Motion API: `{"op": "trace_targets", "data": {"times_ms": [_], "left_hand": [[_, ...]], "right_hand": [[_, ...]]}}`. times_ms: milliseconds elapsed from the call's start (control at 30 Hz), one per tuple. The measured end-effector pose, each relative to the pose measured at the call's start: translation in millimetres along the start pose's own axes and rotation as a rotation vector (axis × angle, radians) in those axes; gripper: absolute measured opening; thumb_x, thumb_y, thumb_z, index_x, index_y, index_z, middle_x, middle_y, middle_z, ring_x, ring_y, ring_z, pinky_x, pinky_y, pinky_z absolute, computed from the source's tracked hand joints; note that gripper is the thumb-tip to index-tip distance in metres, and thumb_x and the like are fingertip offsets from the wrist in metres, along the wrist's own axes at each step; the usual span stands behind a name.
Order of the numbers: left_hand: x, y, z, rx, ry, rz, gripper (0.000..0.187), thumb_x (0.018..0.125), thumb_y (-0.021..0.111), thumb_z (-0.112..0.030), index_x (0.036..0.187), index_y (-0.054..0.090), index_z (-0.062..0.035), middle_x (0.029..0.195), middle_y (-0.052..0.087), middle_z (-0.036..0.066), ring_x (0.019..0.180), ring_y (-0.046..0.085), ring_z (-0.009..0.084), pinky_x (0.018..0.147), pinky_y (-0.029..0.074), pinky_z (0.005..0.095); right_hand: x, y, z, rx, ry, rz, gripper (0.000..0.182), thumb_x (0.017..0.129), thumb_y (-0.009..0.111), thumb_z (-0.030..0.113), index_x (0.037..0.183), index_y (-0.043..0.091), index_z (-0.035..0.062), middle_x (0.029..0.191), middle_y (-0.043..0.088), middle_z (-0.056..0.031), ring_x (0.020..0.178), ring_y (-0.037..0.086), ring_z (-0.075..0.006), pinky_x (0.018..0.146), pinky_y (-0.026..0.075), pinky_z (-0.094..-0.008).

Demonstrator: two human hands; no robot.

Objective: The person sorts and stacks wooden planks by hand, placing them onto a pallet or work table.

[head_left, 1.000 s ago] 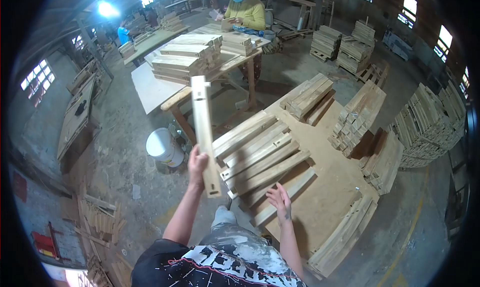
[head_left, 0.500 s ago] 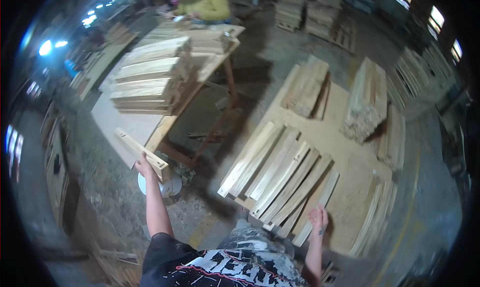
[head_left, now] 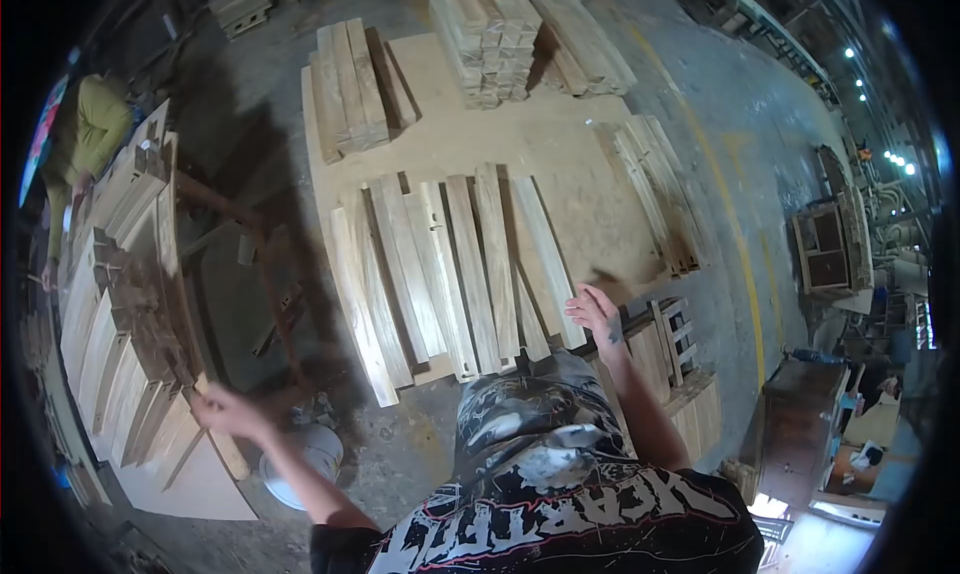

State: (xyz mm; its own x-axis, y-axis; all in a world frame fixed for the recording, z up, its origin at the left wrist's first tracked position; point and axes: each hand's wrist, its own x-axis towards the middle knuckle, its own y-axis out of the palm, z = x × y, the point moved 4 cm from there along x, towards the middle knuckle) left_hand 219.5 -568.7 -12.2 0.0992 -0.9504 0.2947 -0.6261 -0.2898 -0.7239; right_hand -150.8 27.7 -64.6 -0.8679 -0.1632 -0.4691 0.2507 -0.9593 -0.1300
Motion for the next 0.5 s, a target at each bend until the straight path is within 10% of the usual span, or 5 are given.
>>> {"op": "trace_targets", "data": {"times_ms": [133, 300, 500], "left_hand": [[-200, 101, -85, -0.485, 0.18, 0.38, 0.044, 0.097, 0.066, -0.013, 0.136, 0.053, 0.0031, 0.123, 0.059, 0.016, 0.107, 0.061, 0.0238, 0.092, 0.049, 0.0359], [-374, 109, -182, -0.514, 0.205, 0.914, 0.043, 0.097, 0.066, -0.015, 0.135, 0.055, 0.0007, 0.099, 0.067, 0.01, 0.083, 0.063, 0.0156, 0.073, 0.052, 0.0304], [-517, 145, -240, -0.284, 0.26, 1.341, 0.049, 0.094, 0.071, -0.03, 0.13, 0.059, 0.0004, 0.099, 0.072, 0.017, 0.077, 0.071, 0.0256, 0.07, 0.056, 0.0403]], "right_hand": [[4, -13, -4, 0.012, 0.013, 0.008, 0.042, 0.106, 0.054, 0.031, 0.14, 0.055, 0.0074, 0.113, 0.071, -0.0129, 0.098, 0.071, -0.0209, 0.088, 0.053, -0.0343], [32, -66, -18, 0.038, 0.027, 0.001, 0.04, 0.105, 0.056, 0.032, 0.138, 0.057, 0.0082, 0.11, 0.073, -0.0111, 0.097, 0.071, -0.0191, 0.087, 0.054, -0.0331], [85, -150, -56, -0.054, 0.009, 0.093, 0.041, 0.103, 0.06, 0.033, 0.136, 0.059, 0.008, 0.108, 0.073, -0.0095, 0.094, 0.069, -0.0148, 0.084, 0.054, -0.0304]]}}
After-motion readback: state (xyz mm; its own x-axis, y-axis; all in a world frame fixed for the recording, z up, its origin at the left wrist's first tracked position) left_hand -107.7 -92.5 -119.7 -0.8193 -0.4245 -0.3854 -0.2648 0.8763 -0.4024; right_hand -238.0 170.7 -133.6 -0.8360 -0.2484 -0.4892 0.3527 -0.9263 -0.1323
